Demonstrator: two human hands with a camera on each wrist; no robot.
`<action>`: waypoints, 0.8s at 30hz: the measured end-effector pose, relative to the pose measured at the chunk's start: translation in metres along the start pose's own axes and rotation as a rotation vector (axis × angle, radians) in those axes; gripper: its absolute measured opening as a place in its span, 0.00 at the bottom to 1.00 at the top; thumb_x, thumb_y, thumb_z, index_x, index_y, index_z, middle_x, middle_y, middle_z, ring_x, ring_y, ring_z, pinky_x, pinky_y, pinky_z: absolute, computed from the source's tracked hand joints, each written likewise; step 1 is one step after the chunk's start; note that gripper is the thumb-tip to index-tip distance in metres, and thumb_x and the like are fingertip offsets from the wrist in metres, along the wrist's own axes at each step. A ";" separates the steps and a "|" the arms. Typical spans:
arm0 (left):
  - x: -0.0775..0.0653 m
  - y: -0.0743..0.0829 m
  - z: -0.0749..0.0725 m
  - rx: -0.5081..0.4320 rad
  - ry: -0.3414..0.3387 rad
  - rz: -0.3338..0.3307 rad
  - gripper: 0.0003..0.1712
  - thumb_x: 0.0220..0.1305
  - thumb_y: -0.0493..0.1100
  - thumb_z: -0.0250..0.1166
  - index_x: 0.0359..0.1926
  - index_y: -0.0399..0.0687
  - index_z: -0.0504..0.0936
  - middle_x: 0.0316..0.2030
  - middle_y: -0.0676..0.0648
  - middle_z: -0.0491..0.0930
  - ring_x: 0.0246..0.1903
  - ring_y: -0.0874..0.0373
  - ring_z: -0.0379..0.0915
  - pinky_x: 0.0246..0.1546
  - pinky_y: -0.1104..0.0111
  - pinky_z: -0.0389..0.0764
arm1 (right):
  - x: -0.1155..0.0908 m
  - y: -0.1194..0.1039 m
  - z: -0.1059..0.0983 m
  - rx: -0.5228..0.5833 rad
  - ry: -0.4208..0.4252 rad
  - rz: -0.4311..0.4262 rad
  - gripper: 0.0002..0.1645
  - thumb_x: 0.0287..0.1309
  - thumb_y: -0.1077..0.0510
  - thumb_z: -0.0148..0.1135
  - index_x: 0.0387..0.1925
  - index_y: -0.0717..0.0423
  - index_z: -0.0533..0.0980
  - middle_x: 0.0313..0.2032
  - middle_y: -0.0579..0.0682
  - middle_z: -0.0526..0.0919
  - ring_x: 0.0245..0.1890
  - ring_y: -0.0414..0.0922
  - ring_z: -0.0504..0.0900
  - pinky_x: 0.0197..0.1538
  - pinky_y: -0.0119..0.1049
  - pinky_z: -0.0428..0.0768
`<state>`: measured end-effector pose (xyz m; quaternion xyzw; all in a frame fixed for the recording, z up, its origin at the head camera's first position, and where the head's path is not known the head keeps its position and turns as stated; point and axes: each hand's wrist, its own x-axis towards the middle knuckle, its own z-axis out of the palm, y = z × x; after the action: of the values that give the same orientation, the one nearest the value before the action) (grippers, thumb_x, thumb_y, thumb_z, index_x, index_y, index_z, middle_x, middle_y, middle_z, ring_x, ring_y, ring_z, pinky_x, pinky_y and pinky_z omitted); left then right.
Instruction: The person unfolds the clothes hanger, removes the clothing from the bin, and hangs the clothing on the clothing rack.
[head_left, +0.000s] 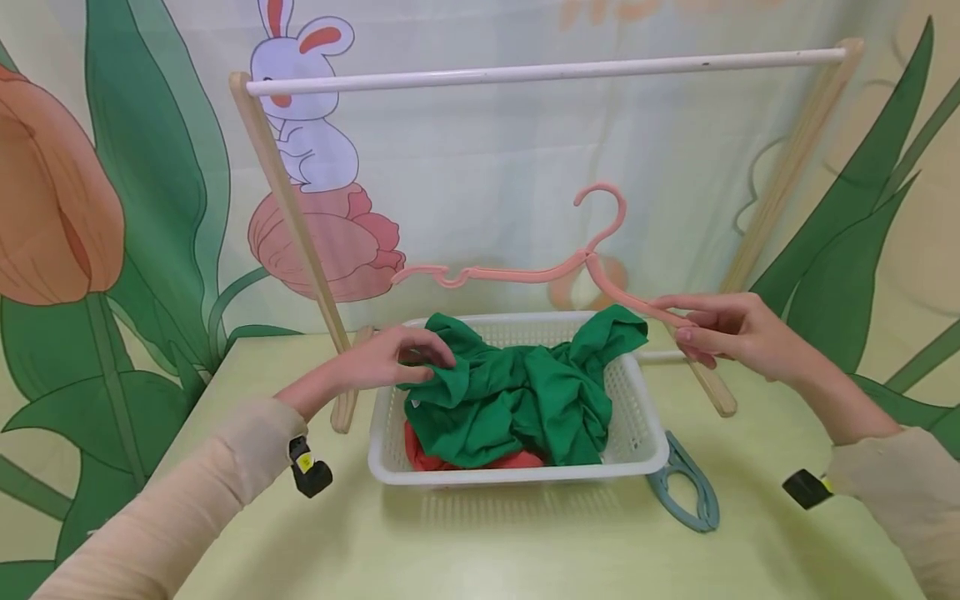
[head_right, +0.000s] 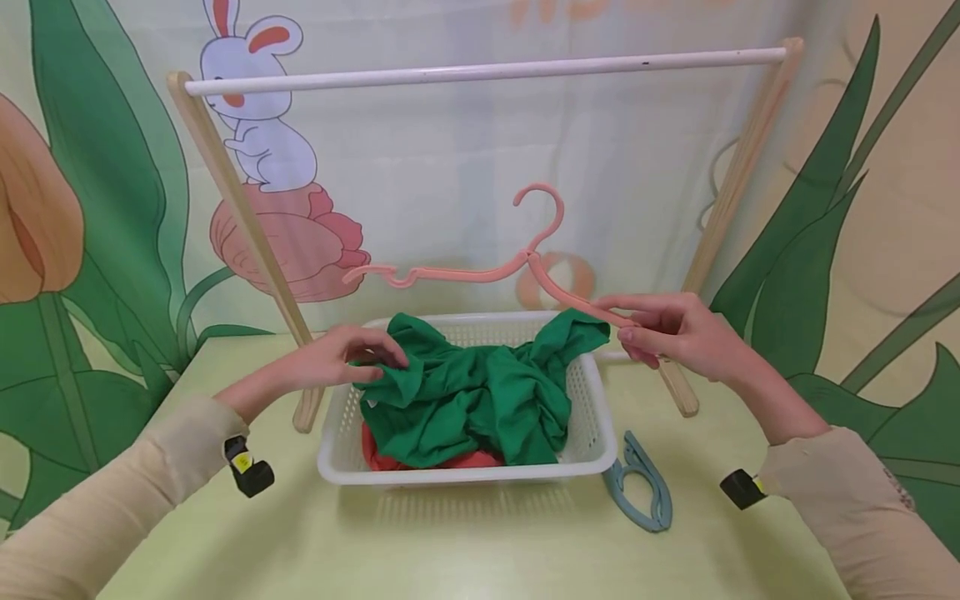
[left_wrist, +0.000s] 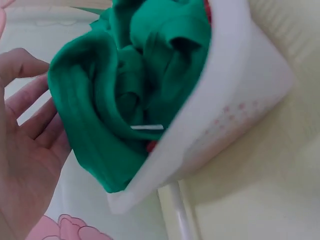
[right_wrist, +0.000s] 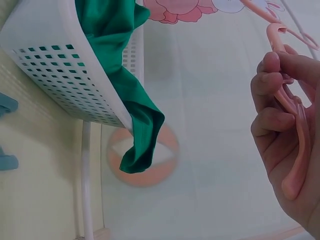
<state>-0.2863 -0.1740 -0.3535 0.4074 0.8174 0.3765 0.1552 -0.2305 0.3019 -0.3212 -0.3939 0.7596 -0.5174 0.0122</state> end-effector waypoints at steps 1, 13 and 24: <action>-0.001 0.000 0.001 0.013 0.011 -0.006 0.16 0.65 0.39 0.65 0.54 0.46 0.80 0.52 0.46 0.82 0.56 0.52 0.77 0.64 0.55 0.76 | 0.000 0.000 0.001 0.013 -0.003 -0.013 0.27 0.63 0.79 0.48 0.64 0.69 0.69 0.20 0.49 0.76 0.17 0.41 0.70 0.15 0.37 0.63; -0.002 -0.007 0.024 0.288 0.312 -0.098 0.19 0.53 0.52 0.76 0.44 0.51 0.85 0.39 0.52 0.83 0.40 0.59 0.79 0.44 0.62 0.82 | -0.004 0.001 0.008 -0.086 -0.005 0.033 0.27 0.64 0.77 0.50 0.65 0.72 0.67 0.18 0.48 0.74 0.17 0.42 0.71 0.22 0.37 0.71; -0.010 -0.011 0.018 0.197 0.377 -0.095 0.05 0.63 0.38 0.68 0.40 0.45 0.83 0.38 0.46 0.86 0.42 0.53 0.84 0.49 0.59 0.85 | -0.006 -0.003 0.007 -0.080 -0.008 0.022 0.28 0.64 0.77 0.49 0.66 0.67 0.68 0.17 0.49 0.73 0.16 0.42 0.70 0.20 0.36 0.67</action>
<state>-0.2762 -0.1772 -0.3749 0.3041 0.8831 0.3566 -0.0233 -0.2220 0.3000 -0.3245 -0.3878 0.7838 -0.4850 0.0054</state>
